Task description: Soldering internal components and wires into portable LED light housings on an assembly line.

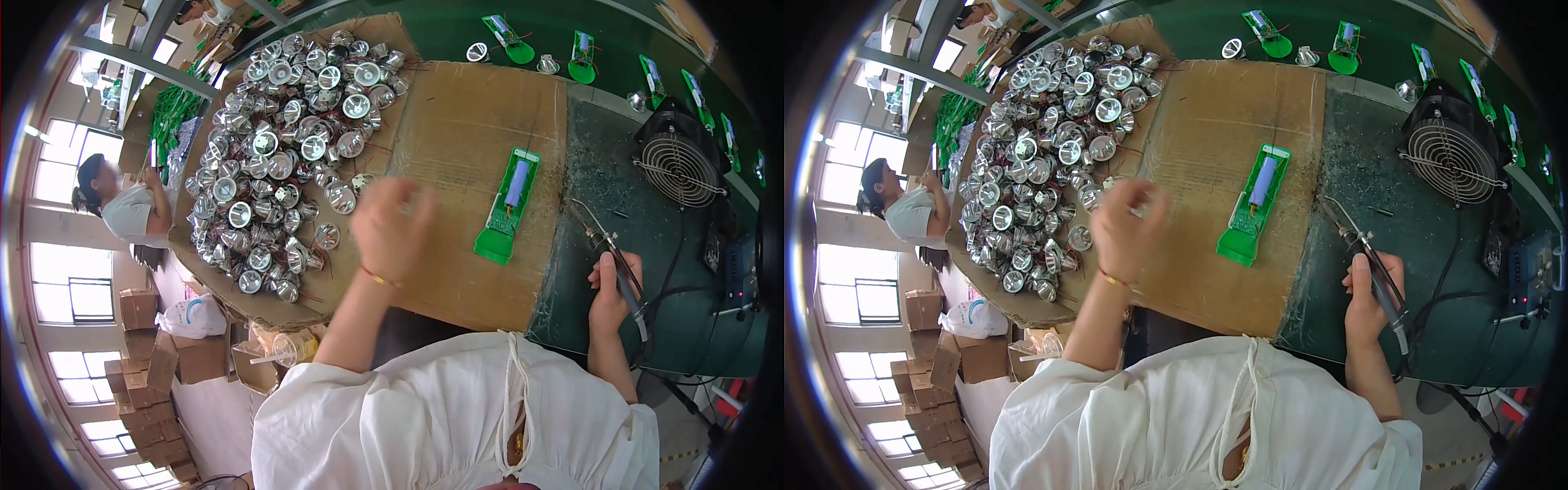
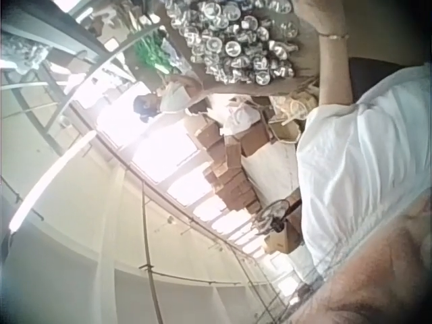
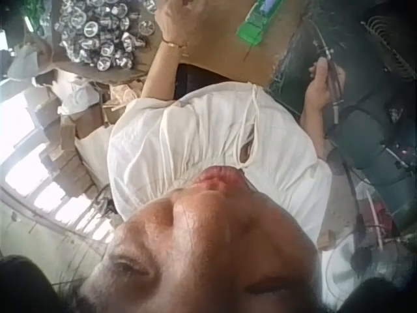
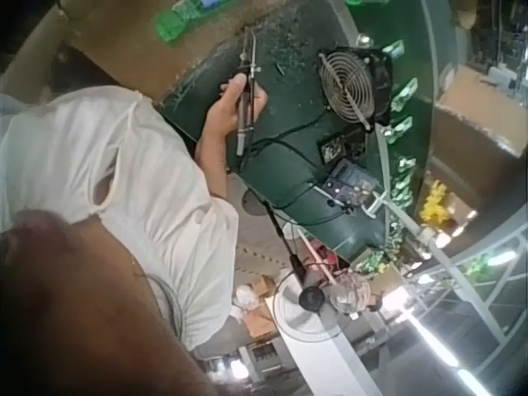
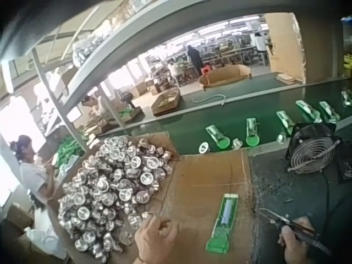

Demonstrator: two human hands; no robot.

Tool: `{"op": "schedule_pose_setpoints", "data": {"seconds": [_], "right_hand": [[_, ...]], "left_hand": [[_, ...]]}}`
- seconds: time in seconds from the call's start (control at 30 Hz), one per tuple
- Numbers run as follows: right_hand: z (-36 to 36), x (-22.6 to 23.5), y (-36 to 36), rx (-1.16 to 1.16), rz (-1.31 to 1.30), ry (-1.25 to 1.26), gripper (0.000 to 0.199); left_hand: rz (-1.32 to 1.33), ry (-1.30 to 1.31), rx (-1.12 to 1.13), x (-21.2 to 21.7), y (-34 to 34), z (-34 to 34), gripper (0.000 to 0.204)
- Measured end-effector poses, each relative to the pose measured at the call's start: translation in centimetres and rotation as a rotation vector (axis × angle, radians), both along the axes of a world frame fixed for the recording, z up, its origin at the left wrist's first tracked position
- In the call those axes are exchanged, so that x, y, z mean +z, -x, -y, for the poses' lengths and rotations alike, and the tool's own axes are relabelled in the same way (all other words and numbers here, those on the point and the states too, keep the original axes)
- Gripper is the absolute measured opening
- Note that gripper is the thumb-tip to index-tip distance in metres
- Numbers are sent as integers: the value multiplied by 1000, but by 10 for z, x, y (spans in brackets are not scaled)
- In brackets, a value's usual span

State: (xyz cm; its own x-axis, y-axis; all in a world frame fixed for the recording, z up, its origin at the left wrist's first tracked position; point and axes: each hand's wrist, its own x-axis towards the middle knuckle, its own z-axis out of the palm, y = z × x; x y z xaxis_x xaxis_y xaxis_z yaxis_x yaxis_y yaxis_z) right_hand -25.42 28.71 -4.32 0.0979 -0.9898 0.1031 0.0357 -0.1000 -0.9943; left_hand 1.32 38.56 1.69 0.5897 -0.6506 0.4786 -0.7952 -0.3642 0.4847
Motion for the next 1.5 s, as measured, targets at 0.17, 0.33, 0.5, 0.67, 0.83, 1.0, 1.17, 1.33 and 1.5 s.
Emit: {"op": "schedule_pose_setpoints", "data": {"seconds": [0.17,0.33,0.5,0.67,0.83,1.0,1.17,1.33,1.5], "right_hand": [[-3,0,-3,31,11,21,15],[-8,-2,-3,41,-7,96,16],[-20,9,3,84,20,91,17],[-32,23,-20,285,99,80,18],[-34,22,-18,419,76,107,20],[-37,16,-20,392,15,123,19],[-37,15,-22,340,-68,82,16],[-37,12,-24,342,-95,61,16],[-36,15,-32,251,-14,-8,19]], "left_hand": [[212,-197,290,-11,-85,-30,19],[-99,377,186,-20,-107,-17,16],[-764,331,-157,19,-25,-6,13],[-769,-37,-234,-9,15,-6,15],[194,-24,-53,-9,-18,-9,10],[-336,102,-75,17,-5,-8,11],[-230,-59,-463,-20,37,3,9],[-412,-55,-367,-36,44,8,11],[-389,-61,-377,-37,46,13,13]]}}
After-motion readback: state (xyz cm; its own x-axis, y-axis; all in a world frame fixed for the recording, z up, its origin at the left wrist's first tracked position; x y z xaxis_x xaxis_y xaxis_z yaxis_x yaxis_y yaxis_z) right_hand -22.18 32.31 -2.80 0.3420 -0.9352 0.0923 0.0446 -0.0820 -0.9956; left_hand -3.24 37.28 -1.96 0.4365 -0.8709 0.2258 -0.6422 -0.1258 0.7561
